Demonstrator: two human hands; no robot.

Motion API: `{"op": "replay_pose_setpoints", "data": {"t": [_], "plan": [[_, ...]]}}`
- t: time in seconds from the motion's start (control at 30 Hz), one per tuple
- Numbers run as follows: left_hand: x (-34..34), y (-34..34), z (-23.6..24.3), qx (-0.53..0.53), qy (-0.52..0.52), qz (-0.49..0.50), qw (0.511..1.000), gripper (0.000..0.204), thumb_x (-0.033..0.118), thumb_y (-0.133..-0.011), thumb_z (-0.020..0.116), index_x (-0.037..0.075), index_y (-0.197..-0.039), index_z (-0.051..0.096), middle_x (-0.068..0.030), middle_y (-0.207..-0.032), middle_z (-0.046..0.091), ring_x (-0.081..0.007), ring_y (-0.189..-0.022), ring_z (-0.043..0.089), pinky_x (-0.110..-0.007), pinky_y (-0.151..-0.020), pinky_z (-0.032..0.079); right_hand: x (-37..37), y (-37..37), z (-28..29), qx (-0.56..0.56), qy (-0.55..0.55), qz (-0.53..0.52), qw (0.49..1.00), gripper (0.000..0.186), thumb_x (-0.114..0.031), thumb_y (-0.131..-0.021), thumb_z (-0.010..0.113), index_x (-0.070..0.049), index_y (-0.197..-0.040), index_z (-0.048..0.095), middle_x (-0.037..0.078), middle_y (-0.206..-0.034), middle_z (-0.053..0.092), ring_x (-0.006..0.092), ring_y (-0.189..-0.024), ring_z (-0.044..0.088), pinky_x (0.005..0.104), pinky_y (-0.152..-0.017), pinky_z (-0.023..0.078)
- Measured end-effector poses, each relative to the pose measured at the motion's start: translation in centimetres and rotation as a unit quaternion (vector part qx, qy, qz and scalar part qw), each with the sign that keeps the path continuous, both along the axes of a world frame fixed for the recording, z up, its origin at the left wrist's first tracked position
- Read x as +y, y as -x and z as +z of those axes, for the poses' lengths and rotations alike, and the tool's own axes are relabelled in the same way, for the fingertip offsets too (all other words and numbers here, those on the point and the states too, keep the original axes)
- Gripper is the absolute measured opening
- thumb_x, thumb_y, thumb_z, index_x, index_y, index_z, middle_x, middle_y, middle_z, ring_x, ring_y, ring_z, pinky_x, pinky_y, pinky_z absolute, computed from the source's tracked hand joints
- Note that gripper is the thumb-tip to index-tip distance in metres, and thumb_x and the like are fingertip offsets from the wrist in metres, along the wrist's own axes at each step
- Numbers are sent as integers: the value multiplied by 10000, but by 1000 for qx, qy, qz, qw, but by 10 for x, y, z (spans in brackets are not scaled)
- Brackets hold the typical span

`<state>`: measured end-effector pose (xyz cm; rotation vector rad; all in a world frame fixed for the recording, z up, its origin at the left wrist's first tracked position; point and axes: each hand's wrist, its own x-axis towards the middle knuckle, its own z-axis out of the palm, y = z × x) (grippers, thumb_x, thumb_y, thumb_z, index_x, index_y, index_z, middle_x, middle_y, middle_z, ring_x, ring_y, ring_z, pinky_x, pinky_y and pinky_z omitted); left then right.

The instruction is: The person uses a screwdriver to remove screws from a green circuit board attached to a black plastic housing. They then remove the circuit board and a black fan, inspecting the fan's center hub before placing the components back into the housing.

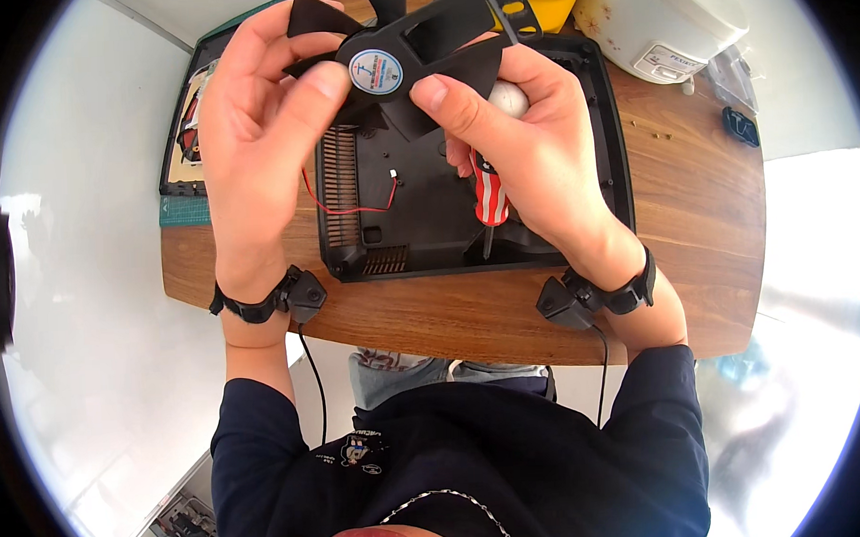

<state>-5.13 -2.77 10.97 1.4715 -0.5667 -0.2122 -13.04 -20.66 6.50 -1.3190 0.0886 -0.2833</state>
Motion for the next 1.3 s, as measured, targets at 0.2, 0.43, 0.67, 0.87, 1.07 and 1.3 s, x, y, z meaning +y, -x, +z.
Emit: {"op": "replay_pose_setpoints", "data": {"t": [0.2, 0.43, 0.67, 0.87, 1.07, 1.3], "plan": [[-5, -3, -17, -114, 14, 9, 993, 404, 45, -1014, 608, -26, -1390, 478, -100, -1183, 634, -169, -1095, 605, -276, -915, 495, 3, -1, 3, -6, -12, 5, 1000, 177, -196, -933, 806, -50, -937, 707, -7, -732, 667, 56, -575, 598, 208, -522, 475], [0, -10, -23, -150, -45, 37, 987, 490, 231, -921, 816, 17, -1289, 575, -82, -1107, 672, -98, -904, 657, -213, -752, 541, 3, 0, 1, 0, 22, 9, 1000, 188, -207, -934, 806, -45, -946, 709, -12, -736, 665, 51, -586, 607, 203, -521, 480], [-3, -11, -29, -108, 50, -6, 993, 430, 221, -981, 741, 17, -1316, 566, -75, -1105, 665, -100, -897, 650, -226, -776, 540, 3, -1, 2, -3, 0, 10, 1000, 191, -209, -934, 807, -45, -943, 708, -11, -740, 669, 48, -587, 607, 199, -522, 480], [0, -11, -23, -206, -98, 54, 972, 535, 209, -881, 851, 50, -1305, 567, -54, -1068, 655, -101, -869, 634, -223, -759, 525, 5, 1, -2, -7, 14, 11, 1000, 215, -206, -922, 823, -39, -982, 701, -10, -764, 682, 43, -593, 605, 193, -523, 473], [2, -6, -21, -159, -69, 46, 984, 564, 201, -843, 883, 54, -1289, 570, -58, -1058, 658, -117, -876, 642, -218, -739, 521, 6, 1, -3, -7, 21, 13, 1000, 239, -210, -919, 827, -33, -1014, 697, -8, -773, 686, 43, -601, 605, 191, -522, 464], [4, -9, -25, -122, -5, -2, 993, 407, 157, -1006, 673, 8, -1356, 529, -105, -1129, 675, -116, -957, 647, -243, -834, 531, 2, 0, -3, -24, -4, 23, 999, 193, -188, -945, 792, -31, -998, 694, -8, -752, 668, 48, -582, 595, 200, -513, 458]]}}
